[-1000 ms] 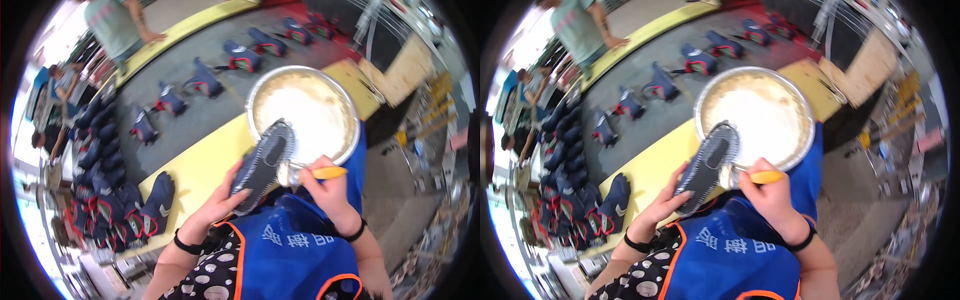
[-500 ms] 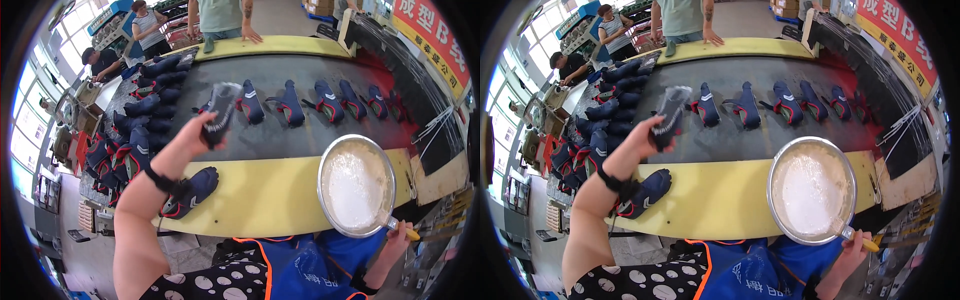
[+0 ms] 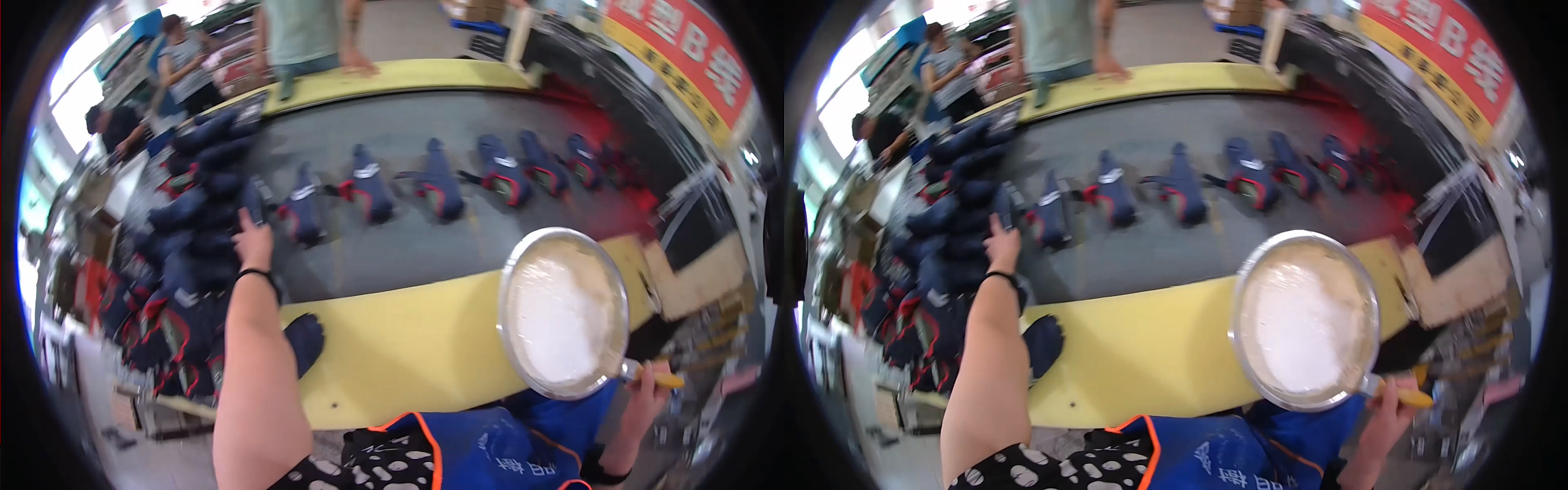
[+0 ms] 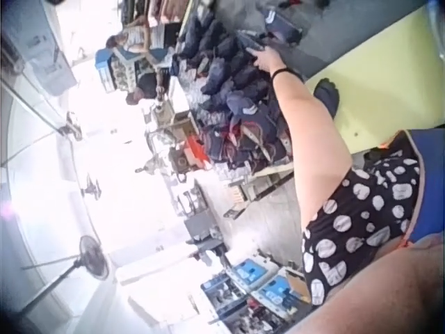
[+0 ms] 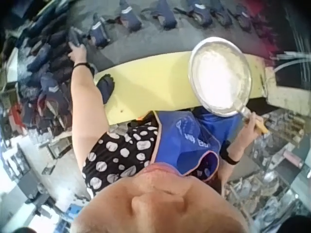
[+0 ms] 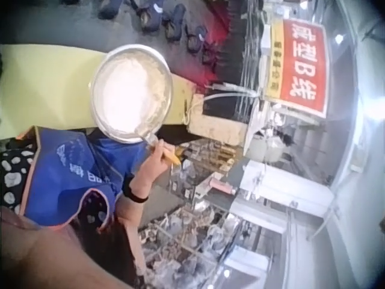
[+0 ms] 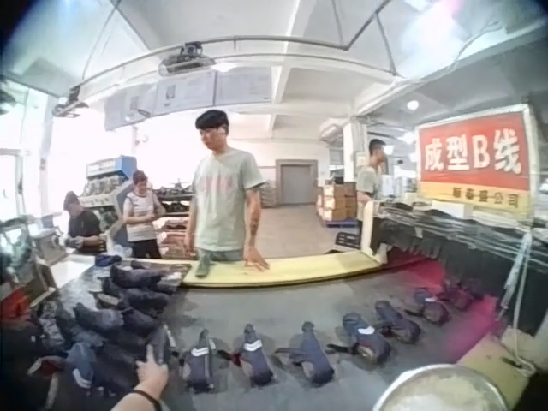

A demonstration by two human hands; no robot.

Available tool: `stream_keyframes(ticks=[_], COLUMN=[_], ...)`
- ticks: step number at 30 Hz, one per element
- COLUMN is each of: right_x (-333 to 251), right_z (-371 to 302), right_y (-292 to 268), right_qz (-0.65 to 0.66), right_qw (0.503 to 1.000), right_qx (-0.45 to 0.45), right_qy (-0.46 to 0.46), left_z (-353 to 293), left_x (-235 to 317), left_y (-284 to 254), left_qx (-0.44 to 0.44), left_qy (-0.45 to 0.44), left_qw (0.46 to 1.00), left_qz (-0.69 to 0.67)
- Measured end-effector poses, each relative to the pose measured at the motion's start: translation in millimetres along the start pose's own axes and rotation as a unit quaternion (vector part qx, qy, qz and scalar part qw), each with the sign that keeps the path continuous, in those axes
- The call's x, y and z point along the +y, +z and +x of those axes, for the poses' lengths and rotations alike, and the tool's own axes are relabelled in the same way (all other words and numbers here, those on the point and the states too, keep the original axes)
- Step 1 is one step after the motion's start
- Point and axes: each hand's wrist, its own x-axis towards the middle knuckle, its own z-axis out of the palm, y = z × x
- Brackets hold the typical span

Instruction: The worker applies adhesive to the soles of shoes using a brush and then places the prepared shoes onto a conveyor belt for further processing in a manufacturing line.

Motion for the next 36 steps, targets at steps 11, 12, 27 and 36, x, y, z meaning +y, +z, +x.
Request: stream_keyframes(ticks=[11, 12, 27, 36], right_x=[-3, -3, -9, -9], right_z=[1, 0, -30, -24], right_y=[-7, -9, -27, -22], right_qz=[0.13, 0.135, 0.188, 0.2], right_qw=[0.989, 0.988, 0.98, 0.978], right_qx=[-0.067, -0.076, -0.053, -0.063], right_qy=[0.03, 0.023, 0.024, 0.015], left_z=[-7, -40, -522, -548], left_x=[130, 162, 172, 165], left_y=[-61, -89, -393, -385], left_qx=[0.121, 0.056, -0.857, -0.896], left_qy=[0.427, 0.498, 0.416, 0.391], left_qw=[0.892, 0.841, 0.026, 0.004], left_qz=[-0.083, -0.203, -0.304, -0.211])
